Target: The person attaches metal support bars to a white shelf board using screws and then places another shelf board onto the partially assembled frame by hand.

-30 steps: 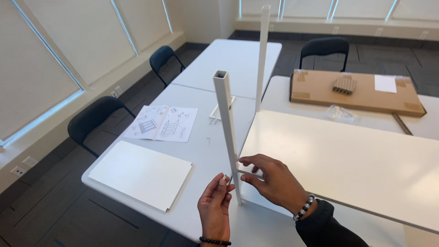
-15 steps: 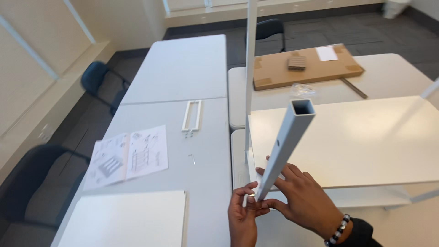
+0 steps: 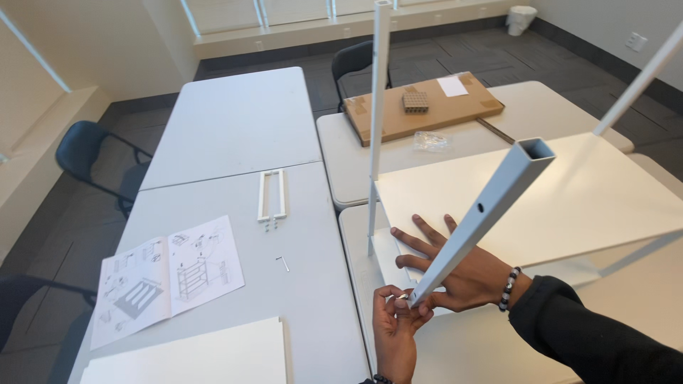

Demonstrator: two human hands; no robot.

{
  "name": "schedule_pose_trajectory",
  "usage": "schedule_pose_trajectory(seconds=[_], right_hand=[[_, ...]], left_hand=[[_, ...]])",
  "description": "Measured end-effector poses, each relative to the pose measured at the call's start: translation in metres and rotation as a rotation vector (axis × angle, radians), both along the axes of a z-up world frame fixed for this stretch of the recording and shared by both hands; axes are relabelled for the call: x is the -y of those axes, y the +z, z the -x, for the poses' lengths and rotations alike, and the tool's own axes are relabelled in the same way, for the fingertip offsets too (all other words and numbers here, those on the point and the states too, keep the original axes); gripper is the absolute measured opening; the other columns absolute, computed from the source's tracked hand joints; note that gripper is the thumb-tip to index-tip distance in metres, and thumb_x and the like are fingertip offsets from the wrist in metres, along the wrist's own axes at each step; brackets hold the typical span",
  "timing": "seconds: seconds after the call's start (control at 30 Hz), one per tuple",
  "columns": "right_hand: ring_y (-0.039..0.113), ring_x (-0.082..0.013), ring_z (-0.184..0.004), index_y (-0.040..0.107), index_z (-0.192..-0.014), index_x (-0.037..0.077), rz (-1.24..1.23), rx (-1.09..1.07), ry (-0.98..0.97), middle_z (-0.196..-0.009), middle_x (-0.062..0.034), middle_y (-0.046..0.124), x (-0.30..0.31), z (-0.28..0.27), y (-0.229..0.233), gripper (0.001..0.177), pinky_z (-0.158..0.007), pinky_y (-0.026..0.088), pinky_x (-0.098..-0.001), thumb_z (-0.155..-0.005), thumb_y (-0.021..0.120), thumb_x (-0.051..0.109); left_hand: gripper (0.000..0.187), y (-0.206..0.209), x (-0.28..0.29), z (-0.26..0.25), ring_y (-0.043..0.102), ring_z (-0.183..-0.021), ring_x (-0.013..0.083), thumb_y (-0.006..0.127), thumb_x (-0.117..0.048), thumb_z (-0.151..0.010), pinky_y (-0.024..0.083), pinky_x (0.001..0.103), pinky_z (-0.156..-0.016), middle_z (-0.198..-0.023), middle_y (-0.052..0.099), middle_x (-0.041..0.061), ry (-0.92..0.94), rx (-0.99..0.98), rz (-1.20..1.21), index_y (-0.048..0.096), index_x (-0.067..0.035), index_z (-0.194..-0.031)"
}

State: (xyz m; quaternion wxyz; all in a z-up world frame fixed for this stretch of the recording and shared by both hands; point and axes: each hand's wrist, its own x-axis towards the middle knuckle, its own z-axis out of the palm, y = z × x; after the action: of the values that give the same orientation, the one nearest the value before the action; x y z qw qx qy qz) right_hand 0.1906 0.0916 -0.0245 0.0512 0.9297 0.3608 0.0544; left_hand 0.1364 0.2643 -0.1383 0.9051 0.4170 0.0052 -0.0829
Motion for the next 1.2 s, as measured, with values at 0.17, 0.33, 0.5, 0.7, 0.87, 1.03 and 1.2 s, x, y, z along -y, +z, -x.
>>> schedule_pose_trajectory(seconds=[0.17, 0.33, 0.5, 0.7, 0.87, 1.03, 1.2], right_hand=[[0.030, -0.0574, -0.150, 0.056, -0.139, 0.023, 0.069, 0.065, 0.058, -0.172, -0.0158, 0.029, 0.006, -0.007, -0.016, 0.065, -0.100, 0.037, -0.0759, -0.090, 0.067, 0.064], [0.040, -0.0544, -0.145, 0.062, -0.127, 0.019, -0.017, 0.064, 0.090, -0.164, -0.0134, 0.045, 0.003, -0.005, -0.035, 0.064, -0.103, 0.044, -0.0634, -0.106, 0.036, 0.073], [0.036, -0.0432, -0.151, 0.062, -0.138, 0.017, -0.174, -0.037, 0.044, -0.165, -0.0135, 0.044, 0.000, 0.010, -0.028, 0.064, -0.114, 0.031, -0.0598, -0.105, 0.046, 0.069], [0.049, -0.0209, -0.056, 0.055, -0.076, 0.010, -1.278, -0.508, -0.781, -0.064, -0.0114, 0.060, 0.001, 0.088, -0.105, 0.038, -0.057, 0.039, -0.0340, -0.098, 0.073, 0.035], [0.065, -0.0295, -0.131, 0.060, -0.138, 0.007, -1.994, -0.939, -1.389, -0.138, -0.0142, 0.070, -0.037, 0.078, -0.095, 0.046, -0.092, 0.046, -0.0452, -0.095, 0.071, 0.017], [0.066, -0.0236, -0.099, 0.059, -0.106, 0.007, -2.420, -0.675, -1.077, -0.102, -0.0141, 0.071, -0.046, 0.060, -0.105, 0.022, -0.090, 0.057, -0.0374, -0.094, 0.076, 0.014], [0.070, -0.0316, -0.098, 0.051, -0.098, 0.003, -2.400, -0.607, -1.009, -0.100, -0.0213, 0.071, -0.048, 0.066, -0.075, 0.023, -0.095, 0.059, -0.0526, -0.100, 0.070, 0.015]], left_hand=[[0.036, 0.005, 0.005, -0.001, 0.079, -0.076, 0.0227, 0.059, -0.043, -0.098, 0.074, 0.045, -0.088, -0.101, 0.068, 0.014, 0.035, 0.010, -0.025, 0.054, -0.008, -0.103], [0.003, -0.009, 0.009, -0.009, 0.073, -0.076, 0.0220, 0.058, -0.006, -0.103, 0.074, 0.043, -0.084, -0.091, 0.079, 0.015, 0.083, -0.061, -0.123, 0.059, -0.007, -0.105], [0.013, -0.036, 0.012, -0.015, 0.066, -0.069, 0.0196, 0.063, -0.018, -0.102, 0.073, 0.046, -0.080, -0.086, 0.074, 0.016, 0.111, -0.069, -0.076, 0.060, -0.006, -0.105], [0.014, -0.026, 0.015, -0.015, 0.087, -0.075, 0.0391, 0.068, -0.014, -0.101, 0.070, 0.040, -0.071, -0.086, 0.079, 0.022, 0.140, -0.202, -0.086, 0.061, -0.002, -0.105], [0.019, -0.013, 0.008, -0.008, 0.086, -0.075, 0.0341, 0.066, -0.020, -0.101, 0.070, 0.038, -0.072, -0.093, 0.081, 0.022, 0.126, -0.128, -0.108, 0.060, -0.003, -0.108], [0.022, 0.001, 0.008, -0.011, 0.088, -0.080, 0.0335, 0.062, -0.025, -0.102, 0.072, 0.038, -0.076, -0.098, 0.081, 0.022, 0.116, -0.167, -0.129, 0.058, -0.005, -0.110], [0.016, 0.010, 0.007, -0.005, 0.085, -0.080, 0.0291, 0.056, -0.023, -0.106, 0.075, 0.040, -0.083, -0.107, 0.074, 0.015, 0.106, -0.148, -0.178, 0.057, -0.007, -0.109]])
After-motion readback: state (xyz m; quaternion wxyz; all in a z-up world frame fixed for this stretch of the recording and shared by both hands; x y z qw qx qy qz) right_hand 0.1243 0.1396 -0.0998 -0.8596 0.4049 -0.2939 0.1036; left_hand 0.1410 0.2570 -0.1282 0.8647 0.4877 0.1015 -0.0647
